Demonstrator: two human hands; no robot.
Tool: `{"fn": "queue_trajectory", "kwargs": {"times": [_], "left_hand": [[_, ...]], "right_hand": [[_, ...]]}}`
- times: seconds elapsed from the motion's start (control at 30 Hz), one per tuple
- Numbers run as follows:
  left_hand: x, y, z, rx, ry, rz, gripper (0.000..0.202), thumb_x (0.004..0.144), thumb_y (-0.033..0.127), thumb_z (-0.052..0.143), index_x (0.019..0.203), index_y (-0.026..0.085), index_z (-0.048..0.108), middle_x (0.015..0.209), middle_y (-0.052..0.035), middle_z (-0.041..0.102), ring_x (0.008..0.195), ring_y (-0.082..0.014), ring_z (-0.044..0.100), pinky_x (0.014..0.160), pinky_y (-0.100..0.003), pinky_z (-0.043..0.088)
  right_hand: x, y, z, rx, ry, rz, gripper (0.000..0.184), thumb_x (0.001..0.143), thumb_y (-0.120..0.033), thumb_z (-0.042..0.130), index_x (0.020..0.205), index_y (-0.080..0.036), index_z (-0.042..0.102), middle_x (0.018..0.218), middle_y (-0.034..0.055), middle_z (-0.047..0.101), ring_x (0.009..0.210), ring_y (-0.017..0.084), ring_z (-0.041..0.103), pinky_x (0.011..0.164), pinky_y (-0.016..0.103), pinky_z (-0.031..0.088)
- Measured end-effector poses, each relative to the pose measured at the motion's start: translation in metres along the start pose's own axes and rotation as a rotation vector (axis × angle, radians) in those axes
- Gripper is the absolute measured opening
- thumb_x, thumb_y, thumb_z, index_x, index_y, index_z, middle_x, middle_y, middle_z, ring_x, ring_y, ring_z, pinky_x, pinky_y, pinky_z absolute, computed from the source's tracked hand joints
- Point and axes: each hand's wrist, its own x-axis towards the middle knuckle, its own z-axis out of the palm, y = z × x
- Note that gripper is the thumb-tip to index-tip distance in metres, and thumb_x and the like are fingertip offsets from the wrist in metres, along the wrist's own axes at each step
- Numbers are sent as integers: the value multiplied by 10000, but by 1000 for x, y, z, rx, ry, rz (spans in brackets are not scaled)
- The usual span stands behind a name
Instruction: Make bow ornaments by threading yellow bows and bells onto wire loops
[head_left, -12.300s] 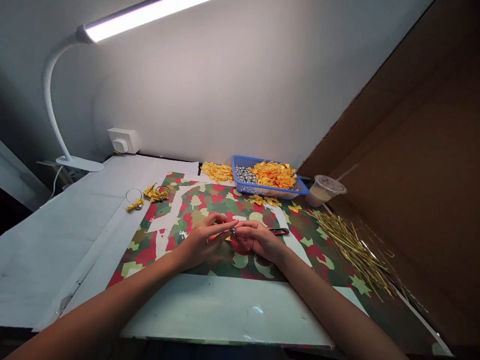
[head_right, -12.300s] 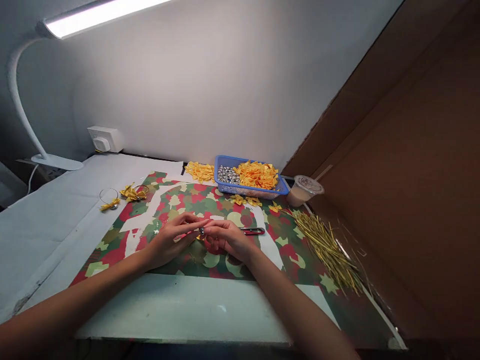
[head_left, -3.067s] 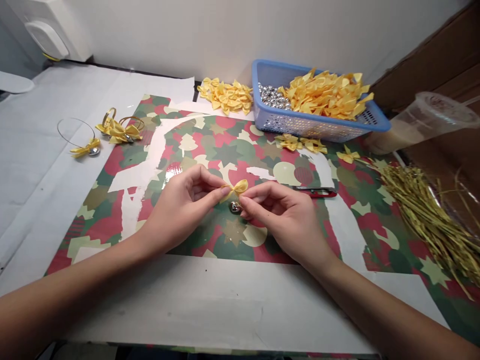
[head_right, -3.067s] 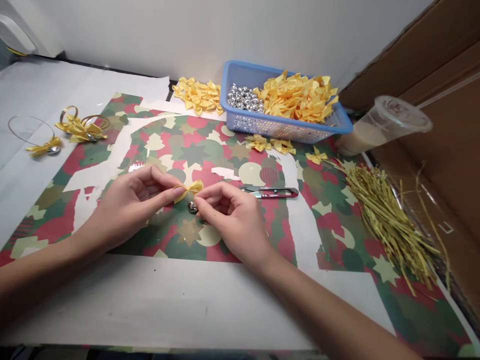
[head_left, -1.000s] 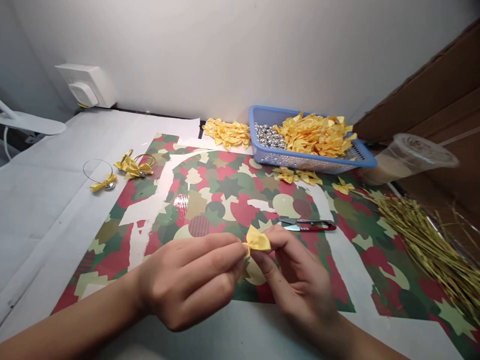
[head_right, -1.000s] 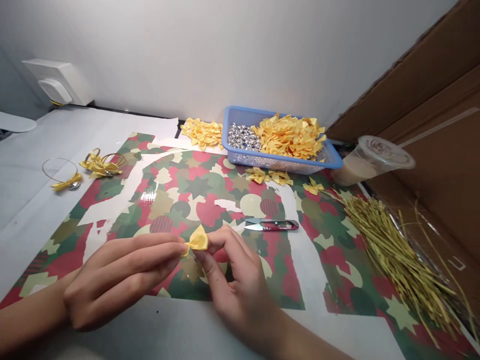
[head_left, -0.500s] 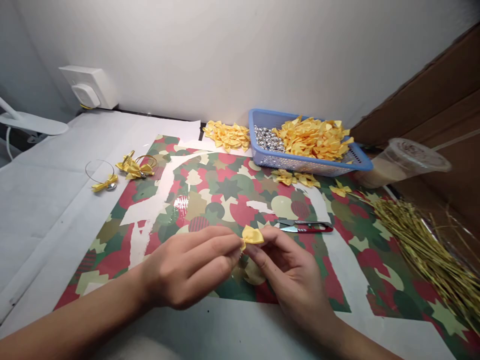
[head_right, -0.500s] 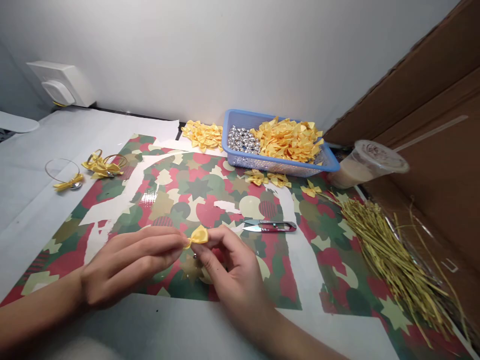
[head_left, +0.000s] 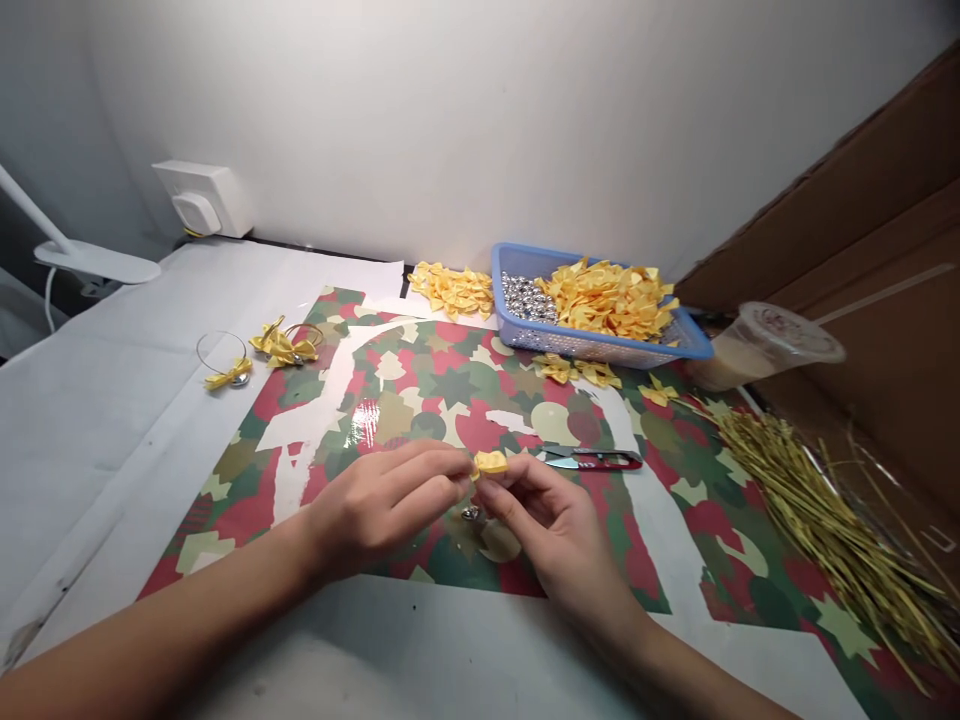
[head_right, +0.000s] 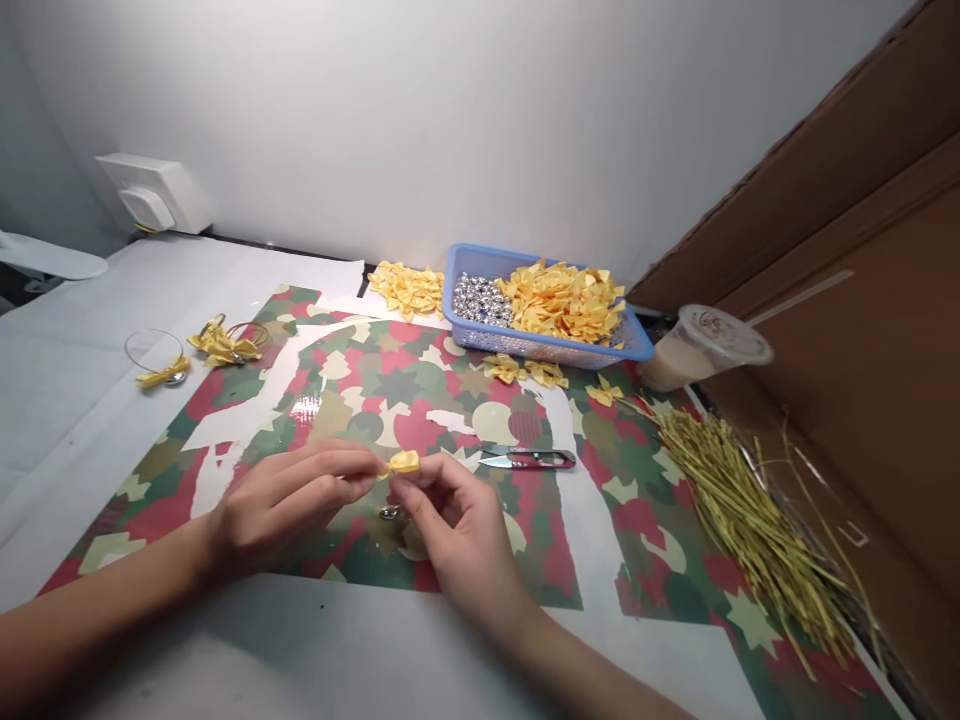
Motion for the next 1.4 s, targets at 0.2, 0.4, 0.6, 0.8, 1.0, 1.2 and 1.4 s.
{"fn": "queue_trajectory", "kwargs": {"times": [0.2, 0.4, 0.6, 0.8, 1.0, 1.2, 1.4], "left_hand": [[-2, -1, 5, -31, 21, -47, 156, 887, 37, 448, 774, 119, 518, 761, -109, 686, 704, -155, 659, 612, -259, 590], [-4, -5, 4, -22, 69, -254, 145, 865, 64, 523, 766, 167, 500, 787, -46, 695, 658, -96, 649, 573, -183, 558], [-6, -6, 6, -137, 35, -294, 110, 868, 71, 515, 808, 163, 517, 751, -43, 693, 634, -100, 646, 546, -182, 534], [-8, -2, 10, -331, 25, -354, 119, 851, 83, 561, 767, 158, 521, 784, -59, 710, 659, -112, 670, 580, -195, 537], [-7, 0, 10, -384, -4, -379, 108, 849, 92, 555, 764, 153, 531, 767, -60, 706, 632, -110, 652, 554, -197, 523], [-9, 0, 11, -479, -73, -433, 127, 856, 101, 535, 743, 159, 525, 820, -60, 700, 730, -125, 669, 633, -228, 545], [-8, 6, 13, -603, -160, -494, 147, 832, 65, 491, 725, 160, 522, 837, -64, 690, 751, -128, 664, 605, -219, 543]], "right_hand": [[5, 0, 0, 27, -8, 82, 282, 735, -452, 704, 750, -179, 634, 682, 0, 593, 651, 128, 548, 627, 253, 477], [12, -7, -7, -23, 115, -3, 340, 733, -487, 689, 908, -204, 615, 748, 3, 604, 586, 126, 543, 590, 266, 478], [18, -11, -13, -95, 14, -31, 284, 776, -467, 653, 824, -188, 673, 840, 22, 615, 687, 133, 533, 657, 252, 452], [21, -3, -19, 25, -163, 115, 250, 740, -428, 716, 771, -184, 674, 754, -9, 597, 702, 118, 511, 648, 231, 397], [21, -3, -20, 57, -200, 106, 296, 726, -446, 729, 738, -169, 626, 704, -30, 526, 647, 95, 457, 615, 219, 363], [20, -3, -14, 163, -181, 115, 321, 733, -477, 712, 732, -177, 596, 710, -17, 540, 645, 110, 473, 616, 237, 375], [28, -4, -15, 317, -19, 129, 328, 595, -408, 823, 674, -173, 608, 692, -23, 541, 629, 98, 467, 620, 225, 405]]}}
